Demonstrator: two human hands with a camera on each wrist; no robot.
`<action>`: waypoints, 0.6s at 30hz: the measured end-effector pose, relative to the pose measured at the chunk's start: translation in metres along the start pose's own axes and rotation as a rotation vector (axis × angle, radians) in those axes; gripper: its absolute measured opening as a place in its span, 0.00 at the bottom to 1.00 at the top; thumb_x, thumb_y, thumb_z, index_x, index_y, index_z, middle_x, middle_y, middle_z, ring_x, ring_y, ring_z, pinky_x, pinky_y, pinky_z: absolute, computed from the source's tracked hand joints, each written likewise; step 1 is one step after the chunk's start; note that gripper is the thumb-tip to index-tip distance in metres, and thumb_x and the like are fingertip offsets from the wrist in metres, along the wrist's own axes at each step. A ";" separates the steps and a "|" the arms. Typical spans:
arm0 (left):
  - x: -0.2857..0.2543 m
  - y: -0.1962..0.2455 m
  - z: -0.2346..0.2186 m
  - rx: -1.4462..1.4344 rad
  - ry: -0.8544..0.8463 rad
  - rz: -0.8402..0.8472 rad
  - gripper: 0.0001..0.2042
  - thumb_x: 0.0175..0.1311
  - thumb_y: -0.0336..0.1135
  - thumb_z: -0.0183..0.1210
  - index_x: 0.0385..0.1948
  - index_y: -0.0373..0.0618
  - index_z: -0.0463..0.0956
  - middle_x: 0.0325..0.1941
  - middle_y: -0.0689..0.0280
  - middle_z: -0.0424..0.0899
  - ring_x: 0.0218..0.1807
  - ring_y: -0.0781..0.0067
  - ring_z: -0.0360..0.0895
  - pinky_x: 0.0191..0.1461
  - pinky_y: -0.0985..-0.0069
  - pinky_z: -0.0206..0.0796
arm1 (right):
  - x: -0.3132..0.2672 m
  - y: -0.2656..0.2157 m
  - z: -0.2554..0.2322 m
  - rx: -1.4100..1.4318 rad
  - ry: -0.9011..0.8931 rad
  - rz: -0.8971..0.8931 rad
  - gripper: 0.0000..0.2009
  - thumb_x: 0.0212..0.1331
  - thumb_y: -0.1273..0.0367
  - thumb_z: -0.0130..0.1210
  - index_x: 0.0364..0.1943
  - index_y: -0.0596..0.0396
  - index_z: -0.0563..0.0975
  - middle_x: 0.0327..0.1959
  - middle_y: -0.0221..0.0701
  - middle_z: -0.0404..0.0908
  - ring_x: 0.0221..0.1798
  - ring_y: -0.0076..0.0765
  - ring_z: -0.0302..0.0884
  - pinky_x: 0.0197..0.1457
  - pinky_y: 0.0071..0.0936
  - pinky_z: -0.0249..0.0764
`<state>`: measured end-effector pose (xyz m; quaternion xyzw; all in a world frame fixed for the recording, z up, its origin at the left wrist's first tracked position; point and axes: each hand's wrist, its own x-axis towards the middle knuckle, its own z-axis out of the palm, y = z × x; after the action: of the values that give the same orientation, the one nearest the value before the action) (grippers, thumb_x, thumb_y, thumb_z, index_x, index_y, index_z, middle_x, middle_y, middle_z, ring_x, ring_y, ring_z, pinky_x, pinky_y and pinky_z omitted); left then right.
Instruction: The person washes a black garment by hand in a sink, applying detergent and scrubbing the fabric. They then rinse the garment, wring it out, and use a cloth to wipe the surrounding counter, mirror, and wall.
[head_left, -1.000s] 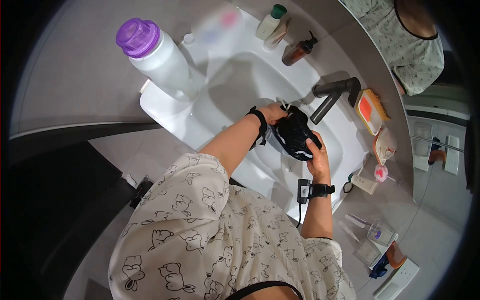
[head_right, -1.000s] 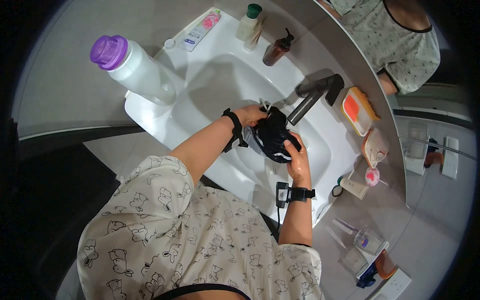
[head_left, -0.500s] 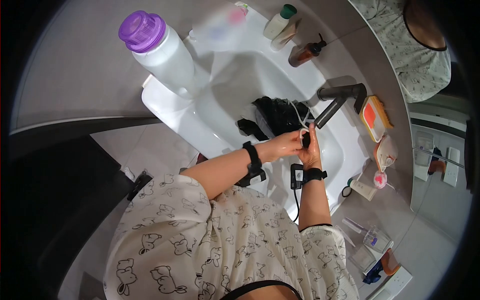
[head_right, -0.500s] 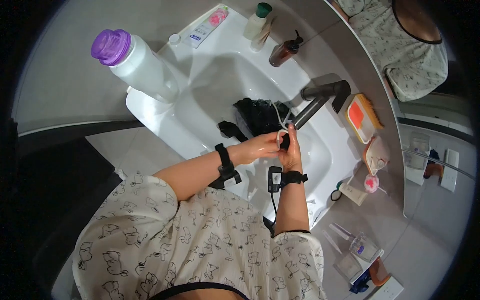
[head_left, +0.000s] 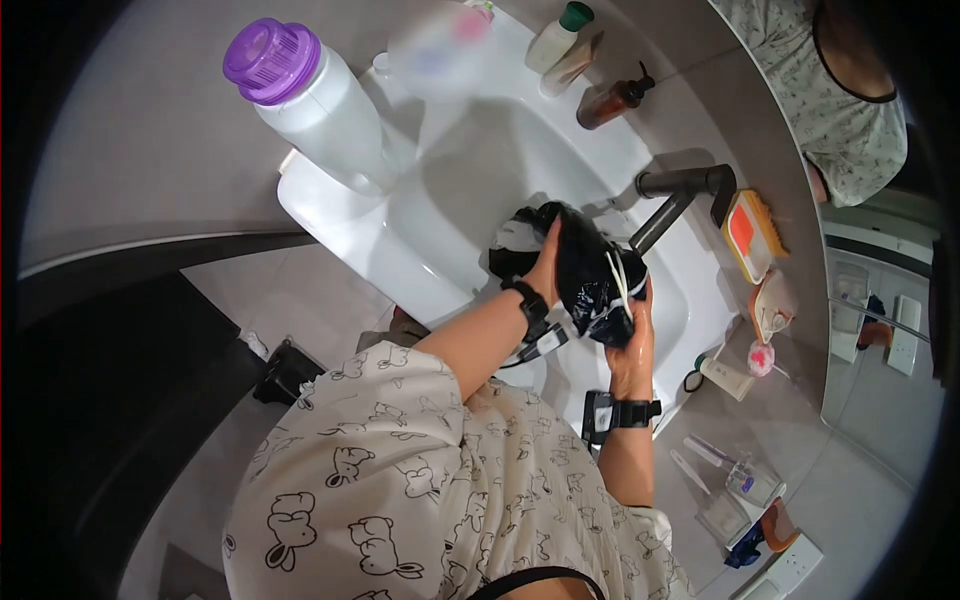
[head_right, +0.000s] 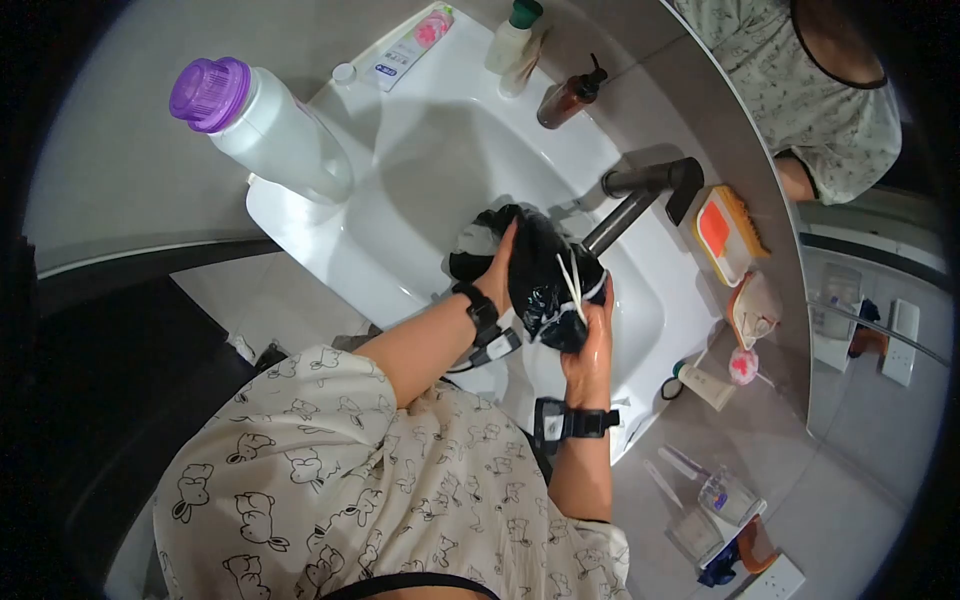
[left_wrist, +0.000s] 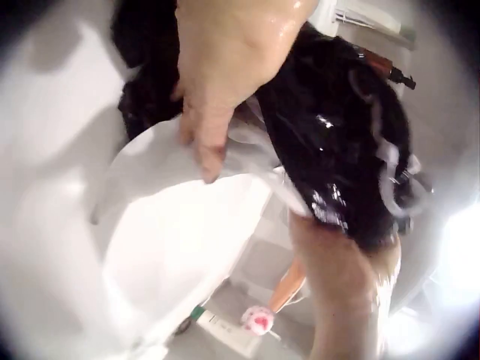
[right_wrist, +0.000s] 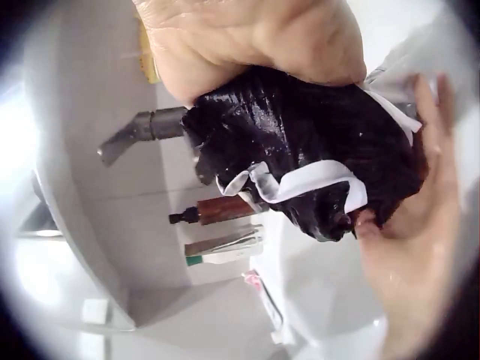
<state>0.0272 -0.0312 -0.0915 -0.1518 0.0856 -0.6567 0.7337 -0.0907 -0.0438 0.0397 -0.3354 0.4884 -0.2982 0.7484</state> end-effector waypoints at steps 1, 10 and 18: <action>0.000 -0.001 0.045 0.129 0.522 0.003 0.20 0.61 0.55 0.46 0.35 0.46 0.74 0.32 0.66 0.78 0.37 0.69 0.76 0.45 0.73 0.69 | -0.008 0.001 -0.001 -0.014 0.041 -0.008 0.31 0.52 0.75 0.41 0.64 0.47 0.52 0.46 0.31 0.72 0.41 0.27 0.73 0.43 0.24 0.73; 0.021 -0.003 0.075 1.122 0.676 -0.034 0.13 0.59 0.35 0.49 0.30 0.31 0.75 0.28 0.62 0.79 0.29 0.70 0.77 0.36 0.74 0.70 | 0.021 0.003 -0.047 -0.310 0.021 0.085 0.33 0.52 0.71 0.43 0.66 0.49 0.47 0.57 0.37 0.64 0.59 0.34 0.61 0.63 0.38 0.51; -0.011 -0.026 0.063 1.911 0.292 -0.287 0.31 0.49 0.37 0.55 0.54 0.28 0.56 0.58 0.41 0.60 0.61 0.45 0.57 0.61 0.66 0.55 | 0.111 0.010 0.002 -0.586 -0.056 -0.059 0.37 0.48 0.70 0.54 0.65 0.54 0.51 0.52 0.38 0.66 0.48 0.32 0.66 0.52 0.26 0.65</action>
<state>0.0217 -0.0155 -0.0239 0.5805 -0.4122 -0.5449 0.4429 -0.0495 -0.1231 -0.0268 -0.5594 0.5227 -0.1566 0.6240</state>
